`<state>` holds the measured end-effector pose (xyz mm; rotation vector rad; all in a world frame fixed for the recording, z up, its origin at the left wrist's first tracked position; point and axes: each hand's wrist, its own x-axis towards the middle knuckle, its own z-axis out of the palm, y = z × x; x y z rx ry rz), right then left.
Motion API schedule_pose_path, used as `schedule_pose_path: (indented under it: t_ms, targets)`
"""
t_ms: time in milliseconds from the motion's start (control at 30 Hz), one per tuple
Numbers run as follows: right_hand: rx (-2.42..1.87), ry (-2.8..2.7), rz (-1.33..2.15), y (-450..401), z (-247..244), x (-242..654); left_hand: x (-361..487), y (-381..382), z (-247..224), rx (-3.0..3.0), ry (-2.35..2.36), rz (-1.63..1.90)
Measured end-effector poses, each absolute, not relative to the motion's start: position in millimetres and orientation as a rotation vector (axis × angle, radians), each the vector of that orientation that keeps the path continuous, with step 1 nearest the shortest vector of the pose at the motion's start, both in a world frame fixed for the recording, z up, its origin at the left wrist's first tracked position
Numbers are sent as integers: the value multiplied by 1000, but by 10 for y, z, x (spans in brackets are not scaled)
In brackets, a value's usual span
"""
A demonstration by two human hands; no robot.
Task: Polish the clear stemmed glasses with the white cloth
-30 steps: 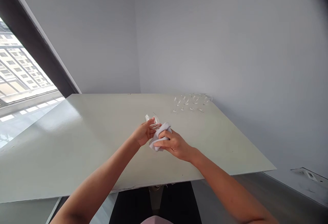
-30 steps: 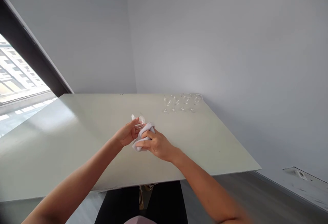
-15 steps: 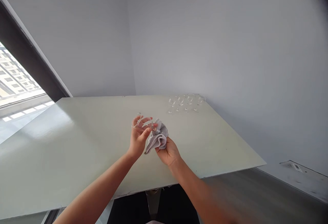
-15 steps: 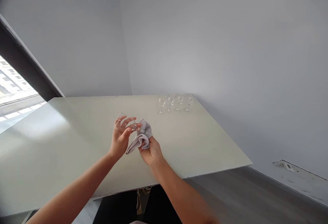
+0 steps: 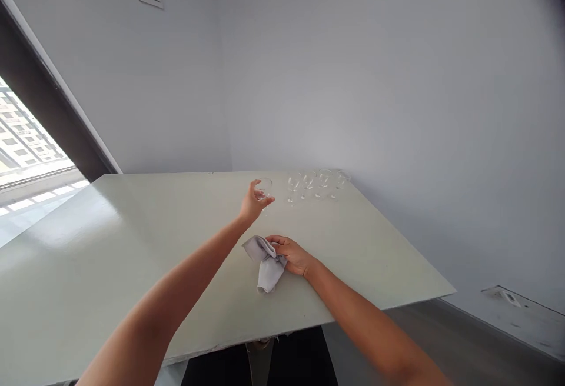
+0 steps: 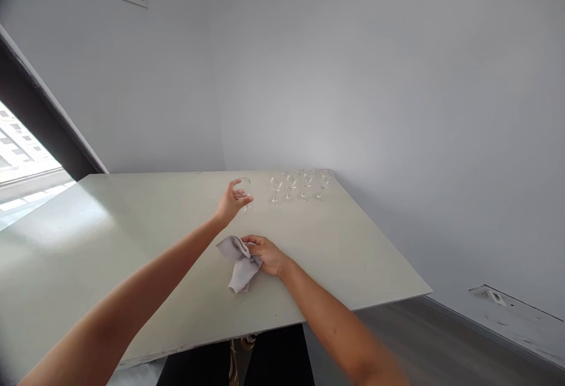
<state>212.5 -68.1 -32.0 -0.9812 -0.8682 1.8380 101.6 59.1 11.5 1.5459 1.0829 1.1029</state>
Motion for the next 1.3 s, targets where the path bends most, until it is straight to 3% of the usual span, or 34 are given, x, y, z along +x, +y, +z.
schedule_pose_path:
  t_ms: [367, 933, 1133, 1300]
  targets:
    - [-964, -873, 1827, -670, -328, 2142, 1608, 1086, -36, 1570, 1181, 972]
    - [-830, -721, 1738, -663, -430, 2232, 1428, 1079, 6, 1486, 1255, 981]
    - [-787, -879, 1320, -946, 76, 2731, 646, 806, 96, 1450, 1280, 1122]
    - [-994, -1725, 963, -992, 648, 2684, 145, 497, 96, 1360, 1329, 1207]
